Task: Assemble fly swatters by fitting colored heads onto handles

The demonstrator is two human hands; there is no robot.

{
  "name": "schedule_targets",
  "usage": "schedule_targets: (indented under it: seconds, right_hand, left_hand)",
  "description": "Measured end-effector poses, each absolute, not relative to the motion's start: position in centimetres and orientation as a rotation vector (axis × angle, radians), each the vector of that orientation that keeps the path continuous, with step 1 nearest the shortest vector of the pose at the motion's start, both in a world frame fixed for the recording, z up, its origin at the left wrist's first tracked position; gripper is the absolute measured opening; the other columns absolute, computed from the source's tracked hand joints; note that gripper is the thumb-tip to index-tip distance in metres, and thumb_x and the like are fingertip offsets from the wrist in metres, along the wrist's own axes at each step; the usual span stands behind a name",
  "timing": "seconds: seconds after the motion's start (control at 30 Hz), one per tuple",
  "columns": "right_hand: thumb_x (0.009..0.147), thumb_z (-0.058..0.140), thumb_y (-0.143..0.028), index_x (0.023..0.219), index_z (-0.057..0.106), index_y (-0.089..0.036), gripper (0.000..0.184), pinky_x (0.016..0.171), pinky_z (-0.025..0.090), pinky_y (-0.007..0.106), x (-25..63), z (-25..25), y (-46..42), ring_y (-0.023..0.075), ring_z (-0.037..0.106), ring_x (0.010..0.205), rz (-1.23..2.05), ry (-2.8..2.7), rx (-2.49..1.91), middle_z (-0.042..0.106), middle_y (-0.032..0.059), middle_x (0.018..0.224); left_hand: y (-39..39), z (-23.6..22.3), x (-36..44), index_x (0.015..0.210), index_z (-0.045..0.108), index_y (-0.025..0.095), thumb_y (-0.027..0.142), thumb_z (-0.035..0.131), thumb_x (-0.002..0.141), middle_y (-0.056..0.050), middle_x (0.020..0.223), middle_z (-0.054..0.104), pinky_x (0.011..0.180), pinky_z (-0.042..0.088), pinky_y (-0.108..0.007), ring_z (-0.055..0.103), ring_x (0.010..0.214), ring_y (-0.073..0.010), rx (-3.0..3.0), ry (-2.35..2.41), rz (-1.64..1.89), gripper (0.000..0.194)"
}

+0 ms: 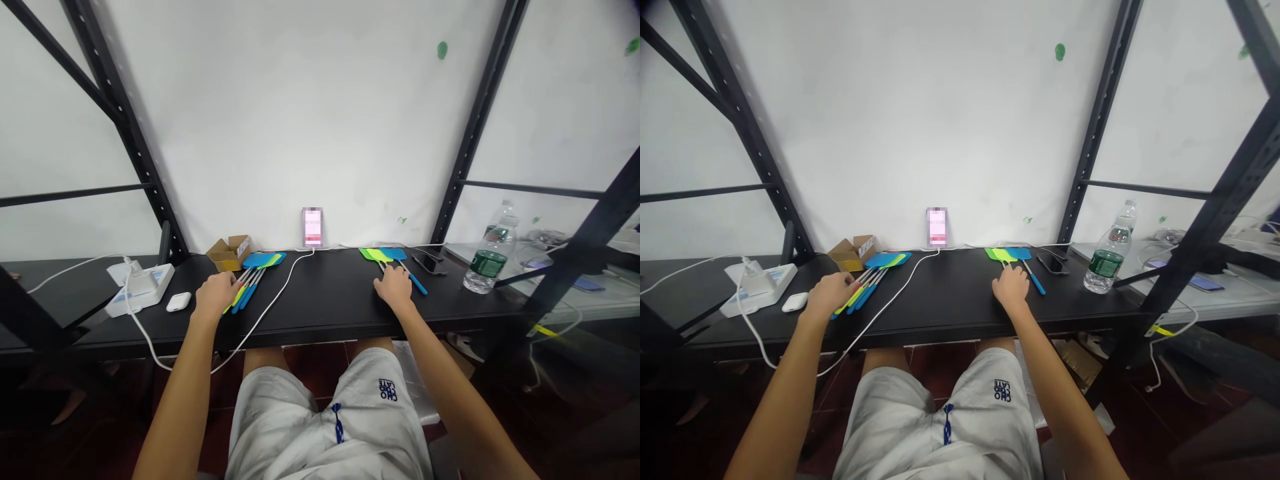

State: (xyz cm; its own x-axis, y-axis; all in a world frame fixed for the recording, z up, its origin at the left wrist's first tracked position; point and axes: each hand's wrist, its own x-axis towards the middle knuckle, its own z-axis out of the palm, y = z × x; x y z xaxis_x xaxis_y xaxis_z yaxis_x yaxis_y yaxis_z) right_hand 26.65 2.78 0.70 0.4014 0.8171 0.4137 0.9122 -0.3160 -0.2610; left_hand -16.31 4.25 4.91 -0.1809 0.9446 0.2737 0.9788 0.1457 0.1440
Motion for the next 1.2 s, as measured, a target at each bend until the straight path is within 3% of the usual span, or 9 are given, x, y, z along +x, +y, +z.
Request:
schedule_targets:
  seconds: [0.37,0.6,0.83,1.0,1.2]
  right_hand:
    - [0.088,0.05,-0.022,0.111,0.059,-0.009,0.028,0.081,0.045,0.035,26.4,1.2,2.2,0.0306,0.061,0.103,-0.252,-1.584,-2.269,0.059,0.0209,0.108]
    - [0.085,0.048,-0.018,0.109,0.059,-0.01,0.027,0.08,0.048,0.038,25.6,1.7,2.0,0.0317,0.065,0.101,-0.098,-1.599,-2.315,0.062,0.0217,0.107]
    - [0.082,0.05,-0.023,0.111,0.056,-0.005,0.035,0.079,0.047,0.039,24.9,3.1,1.3,0.0347,0.064,0.099,0.019,-1.541,-2.224,0.063,0.0246,0.106]
    - [0.079,0.053,-0.026,0.113,0.056,-0.01,0.038,0.079,0.044,0.035,23.6,4.2,0.3,0.0293,0.063,0.096,0.054,-1.632,-1.937,0.067,0.0166,0.097]
    - [0.074,0.053,-0.022,0.108,0.055,-0.016,0.034,0.071,0.042,0.03,20.0,4.6,-2.1,0.0193,0.059,0.076,0.082,-1.666,-1.51,0.061,0.0024,0.077]
  left_hand:
    - [5.8,4.0,-17.9,0.093,0.069,0.019,0.057,0.046,0.079,-0.017,0.101,0.07,0.077,0.047,-0.039,0.064,0.096,-0.0361,-1.987,-2.315,-0.419,0.046]
    - [6.2,3.7,-18.5,0.09,0.069,0.019,0.056,0.044,0.08,-0.016,0.097,0.071,0.078,0.047,-0.037,0.064,0.096,-0.0346,-2.015,-2.322,-0.406,0.046]
    - [3.3,6.0,-15.8,0.107,0.063,0.014,0.05,0.041,0.086,-0.019,0.109,0.065,0.08,0.047,-0.041,0.061,0.102,-0.035,-1.959,-2.152,-0.564,0.046]
    - [-0.6,8.6,-11.0,0.107,0.063,0.019,0.048,0.048,0.088,-0.009,0.105,0.068,0.081,0.049,-0.032,0.063,0.093,-0.0234,-2.339,-1.785,-0.966,0.038]
    - [-4.3,9.1,-4.6,0.097,0.065,0.02,0.047,0.048,0.09,-0.004,0.09,0.07,0.07,0.049,-0.026,0.065,0.08,-0.0176,-2.79,-1.508,-1.197,0.032]
